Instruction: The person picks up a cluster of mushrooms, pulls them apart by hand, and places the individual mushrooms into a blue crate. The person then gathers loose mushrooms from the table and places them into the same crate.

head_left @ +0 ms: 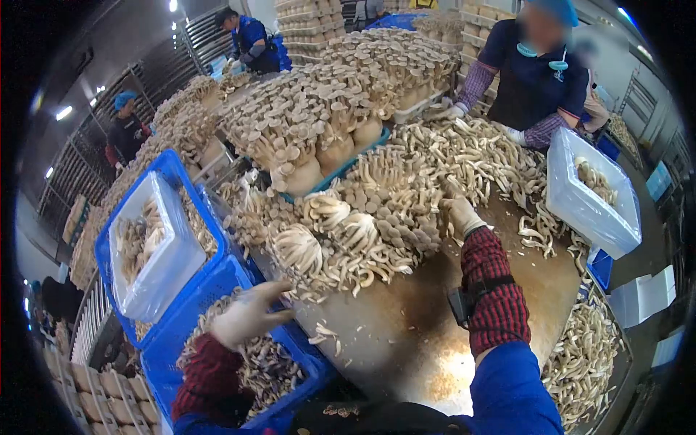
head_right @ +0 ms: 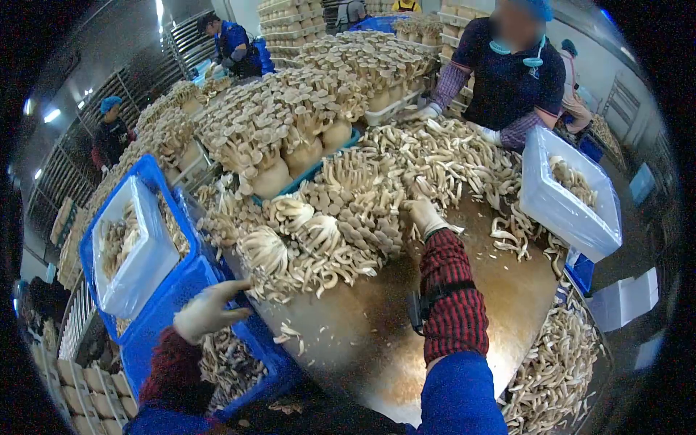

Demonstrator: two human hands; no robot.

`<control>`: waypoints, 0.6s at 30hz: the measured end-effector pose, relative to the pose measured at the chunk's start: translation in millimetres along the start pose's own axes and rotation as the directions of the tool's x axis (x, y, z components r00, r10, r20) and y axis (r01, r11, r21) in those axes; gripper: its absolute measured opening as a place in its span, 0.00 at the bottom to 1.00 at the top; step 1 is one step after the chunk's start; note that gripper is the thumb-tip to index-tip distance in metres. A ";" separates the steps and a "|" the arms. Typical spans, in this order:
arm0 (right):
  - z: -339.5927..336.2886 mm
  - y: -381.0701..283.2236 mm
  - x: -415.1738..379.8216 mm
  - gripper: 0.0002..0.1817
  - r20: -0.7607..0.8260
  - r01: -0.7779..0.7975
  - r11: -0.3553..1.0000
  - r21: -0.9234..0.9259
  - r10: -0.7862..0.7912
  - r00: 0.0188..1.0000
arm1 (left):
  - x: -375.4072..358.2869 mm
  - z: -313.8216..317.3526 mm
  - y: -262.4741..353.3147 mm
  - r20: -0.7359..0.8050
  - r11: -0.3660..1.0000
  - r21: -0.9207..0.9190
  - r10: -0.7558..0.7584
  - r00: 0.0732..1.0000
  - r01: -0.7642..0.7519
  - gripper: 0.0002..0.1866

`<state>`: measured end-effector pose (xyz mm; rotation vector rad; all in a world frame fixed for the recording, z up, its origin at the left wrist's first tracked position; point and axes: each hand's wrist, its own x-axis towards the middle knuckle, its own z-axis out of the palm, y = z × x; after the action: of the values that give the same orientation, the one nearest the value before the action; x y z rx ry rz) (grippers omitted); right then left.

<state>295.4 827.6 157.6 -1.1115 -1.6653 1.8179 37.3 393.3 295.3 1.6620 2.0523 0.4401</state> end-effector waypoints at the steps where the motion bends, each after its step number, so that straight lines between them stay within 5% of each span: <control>1: 4.0 -6.5 -5.8 0.23 0.011 0.121 0.975 -0.189 -0.121 0.993 | 31.0 9.1 7.5 0.072 0.997 -0.079 -0.010 0.997 0.016 0.34; 2: 5.1 -6.1 -8.2 0.19 0.042 0.231 0.900 -0.371 -0.232 0.972 | 62.9 20.2 14.3 0.148 0.987 -0.159 -0.014 0.989 0.038 0.37; 3: -12.0 33.1 23.6 0.20 0.248 0.511 0.544 -0.666 -0.485 0.839 | 91.9 34.3 20.1 0.115 0.991 -0.129 0.036 0.993 -0.021 0.40; 4: -9.0 17.3 14.6 0.16 0.283 0.314 0.443 -0.840 -0.137 0.949 | 120.4 50.5 23.8 0.087 0.991 -0.103 0.092 0.992 -0.083 0.43; 6: -9.1 70.5 33.7 0.15 0.243 0.337 0.006 -0.942 -0.682 0.690 | 181.6 87.5 20.8 0.039 0.939 -0.334 0.105 0.994 -0.086 0.49; 7: 7.5 78.2 19.6 0.18 -0.130 0.418 0.683 -0.599 -0.598 0.791 | 212.8 112.5 12.8 -0.012 0.961 -0.264 0.086 0.996 -0.086 0.50; 8: 23.9 82.0 -3.8 0.22 -0.339 0.333 0.936 0.113 -0.278 0.899 | 236.5 132.0 13.1 -0.064 0.978 -0.193 0.072 0.995 -0.083 0.51; 9: 20.9 59.9 -62.6 0.31 -0.191 0.277 0.959 0.064 -0.260 0.946 | 248.4 138.8 28.4 -0.055 0.964 -0.265 0.018 0.998 -0.033 0.52; 10: 27.0 57.4 -87.3 0.37 -0.265 0.290 0.956 0.042 -0.269 0.926 | 269.7 164.1 20.2 -0.126 0.925 -0.353 0.100 0.987 -0.139 0.52; 13: 22.1 131.8 -106.2 0.31 -0.426 0.490 0.868 0.078 -0.415 0.804 | 270.6 155.2 68.2 -0.183 0.880 -0.359 0.259 0.948 -0.310 0.45; 16: 27.0 131.5 -155.8 0.36 -0.617 0.515 0.785 0.345 -0.224 0.754 | 253.4 150.5 120.1 -0.097 0.852 -0.168 0.486 0.869 -0.495 0.45; 18: 43.3 66.6 -219.2 0.38 -0.328 0.277 0.550 0.788 -0.007 0.945 | 236.0 137.9 148.9 -0.004 0.833 -0.158 0.537 0.844 -0.531 0.43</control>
<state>402.4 620.7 149.8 -0.7032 -0.5205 1.8607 195.8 650.5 220.6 2.1155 1.4489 0.7184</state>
